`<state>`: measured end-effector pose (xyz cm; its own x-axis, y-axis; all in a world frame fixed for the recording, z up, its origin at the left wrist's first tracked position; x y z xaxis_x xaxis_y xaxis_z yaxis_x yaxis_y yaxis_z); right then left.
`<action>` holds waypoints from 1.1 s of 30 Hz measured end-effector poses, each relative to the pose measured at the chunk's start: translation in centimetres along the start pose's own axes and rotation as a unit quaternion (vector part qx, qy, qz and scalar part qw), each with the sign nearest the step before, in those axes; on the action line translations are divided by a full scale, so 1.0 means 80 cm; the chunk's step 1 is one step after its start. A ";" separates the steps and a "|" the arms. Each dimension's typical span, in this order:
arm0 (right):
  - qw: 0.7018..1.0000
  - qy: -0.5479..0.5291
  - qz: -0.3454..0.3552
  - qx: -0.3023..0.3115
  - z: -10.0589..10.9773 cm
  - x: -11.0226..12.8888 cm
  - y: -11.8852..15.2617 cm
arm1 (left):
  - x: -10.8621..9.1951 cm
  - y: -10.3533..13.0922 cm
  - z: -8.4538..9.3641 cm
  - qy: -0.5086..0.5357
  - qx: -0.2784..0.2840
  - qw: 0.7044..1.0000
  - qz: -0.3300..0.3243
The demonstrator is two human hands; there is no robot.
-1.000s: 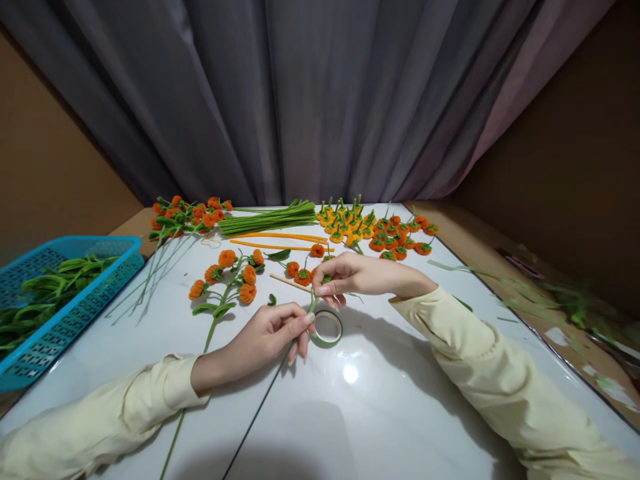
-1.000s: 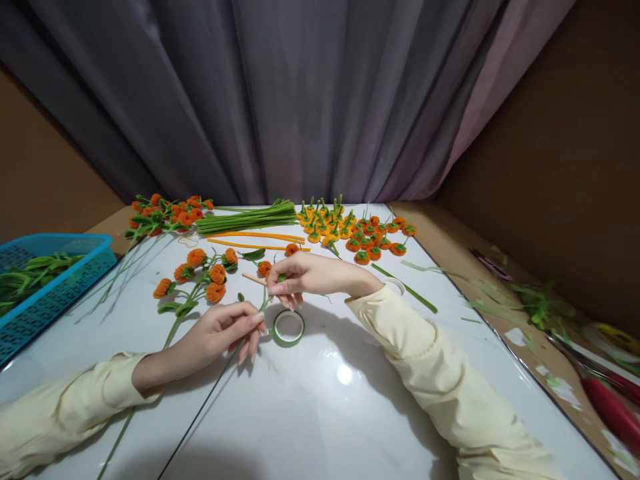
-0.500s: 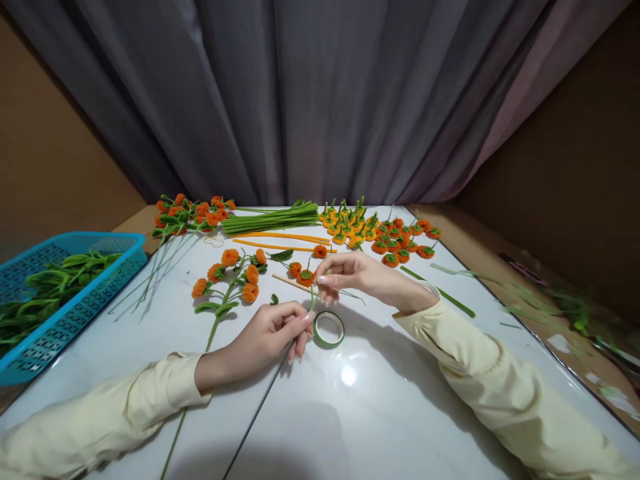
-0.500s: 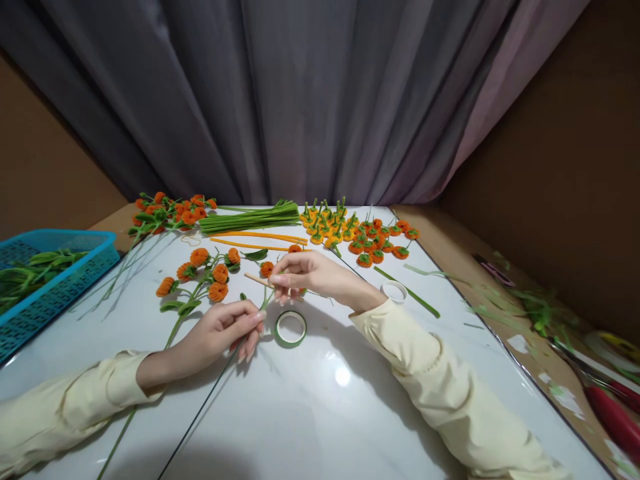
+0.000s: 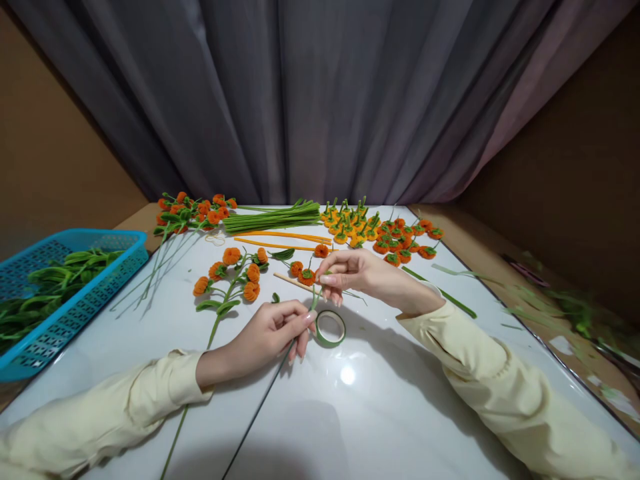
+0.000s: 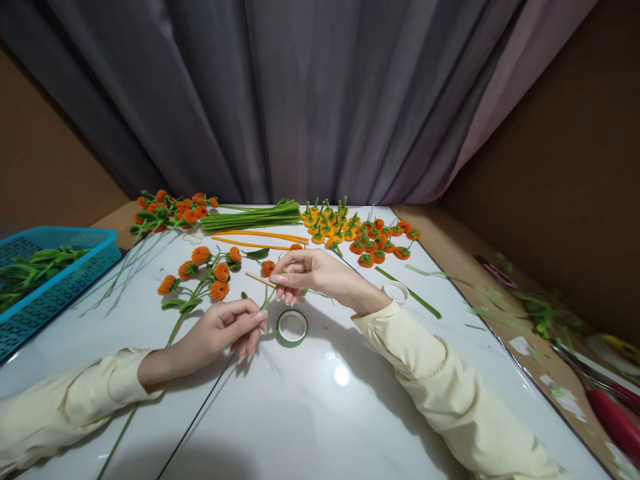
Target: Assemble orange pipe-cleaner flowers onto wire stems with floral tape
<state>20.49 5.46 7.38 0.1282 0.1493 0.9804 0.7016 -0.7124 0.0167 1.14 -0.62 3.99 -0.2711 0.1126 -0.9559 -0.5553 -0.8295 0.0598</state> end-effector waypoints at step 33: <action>0.994 -0.109 0.006 0.004 -0.032 -0.031 -0.008 | -0.004 -0.001 0.005 0.028 -0.024 0.999 -0.001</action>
<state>17.91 3.81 5.47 0.2853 0.2860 0.9148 0.7040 -0.7102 0.0024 0.97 -0.38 4.37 -0.2252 0.0848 -0.9706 -0.5164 -0.8552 0.0451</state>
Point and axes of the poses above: each hand's wrist, its own y-axis away from the middle knuckle, its own z-axis out of the back of the hand, x = y × z, the point moved 1 cm from there along -y, towards the middle knuckle, and after that the axes turned 12 degrees about -y, right-handed, at the moved point
